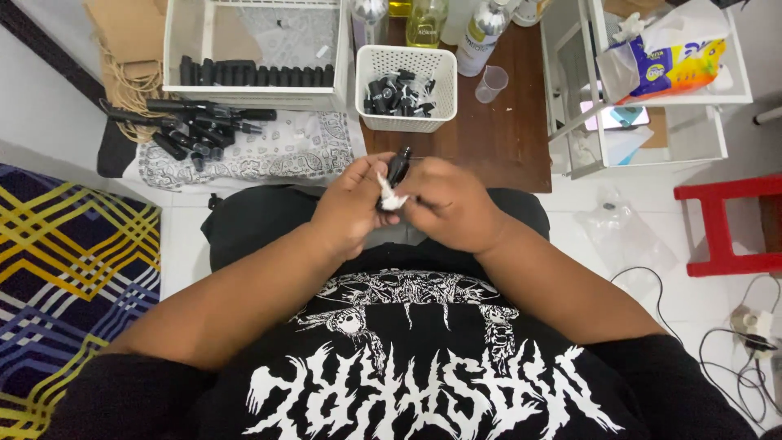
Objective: Assembling perfume sample tubes by inserting white components into black tubes and organizing them in a basket.
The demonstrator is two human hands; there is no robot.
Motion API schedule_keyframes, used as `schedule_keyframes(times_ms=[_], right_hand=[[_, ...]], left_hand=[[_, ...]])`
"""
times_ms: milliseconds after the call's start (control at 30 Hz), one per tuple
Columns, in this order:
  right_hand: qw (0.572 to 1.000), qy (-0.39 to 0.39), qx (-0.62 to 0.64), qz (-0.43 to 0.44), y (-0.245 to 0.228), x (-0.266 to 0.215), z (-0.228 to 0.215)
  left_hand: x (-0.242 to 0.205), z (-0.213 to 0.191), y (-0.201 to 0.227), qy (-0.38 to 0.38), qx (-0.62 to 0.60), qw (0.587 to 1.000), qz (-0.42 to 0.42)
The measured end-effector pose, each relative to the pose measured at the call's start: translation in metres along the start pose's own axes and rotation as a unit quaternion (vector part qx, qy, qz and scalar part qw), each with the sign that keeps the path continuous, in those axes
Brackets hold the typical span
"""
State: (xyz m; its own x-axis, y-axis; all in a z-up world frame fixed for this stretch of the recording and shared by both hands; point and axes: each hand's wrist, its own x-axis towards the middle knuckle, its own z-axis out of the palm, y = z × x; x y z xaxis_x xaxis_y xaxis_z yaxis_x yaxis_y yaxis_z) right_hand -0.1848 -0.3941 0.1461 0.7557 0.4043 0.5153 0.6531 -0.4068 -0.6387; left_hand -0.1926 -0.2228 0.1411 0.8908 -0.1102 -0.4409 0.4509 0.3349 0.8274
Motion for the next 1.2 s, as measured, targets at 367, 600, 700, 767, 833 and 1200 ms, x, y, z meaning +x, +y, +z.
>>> schedule_keyframes(times_ms=[367, 600, 700, 767, 833, 1200], right_hand=[[1.000, 0.021, -0.008, 0.018, 0.004, 0.001, 0.002], [0.998, 0.037, 0.045, 0.035, 0.010, 0.007, -0.003], [0.998, 0.012, 0.056, 0.013, 0.011, 0.004, 0.000], [0.998, 0.035, 0.047, 0.032, 0.006, 0.012, -0.006], [0.996, 0.058, 0.037, 0.051, 0.006, 0.012, -0.006], [0.999, 0.034, 0.017, -0.007, 0.000, 0.006, 0.007]], left_hand=[[0.013, -0.009, -0.008, 0.004, 0.013, 1.000, 0.005], [0.018, -0.013, -0.016, -0.031, -0.057, 0.997, 0.047], [0.019, -0.015, -0.014, -0.032, -0.075, 0.995, 0.058], [0.015, -0.013, -0.010, -0.039, -0.076, 0.995, 0.053], [0.013, -0.013, -0.011, -0.046, -0.077, 0.995, 0.048], [0.016, -0.018, -0.013, -0.019, -0.045, 0.999, 0.019]])
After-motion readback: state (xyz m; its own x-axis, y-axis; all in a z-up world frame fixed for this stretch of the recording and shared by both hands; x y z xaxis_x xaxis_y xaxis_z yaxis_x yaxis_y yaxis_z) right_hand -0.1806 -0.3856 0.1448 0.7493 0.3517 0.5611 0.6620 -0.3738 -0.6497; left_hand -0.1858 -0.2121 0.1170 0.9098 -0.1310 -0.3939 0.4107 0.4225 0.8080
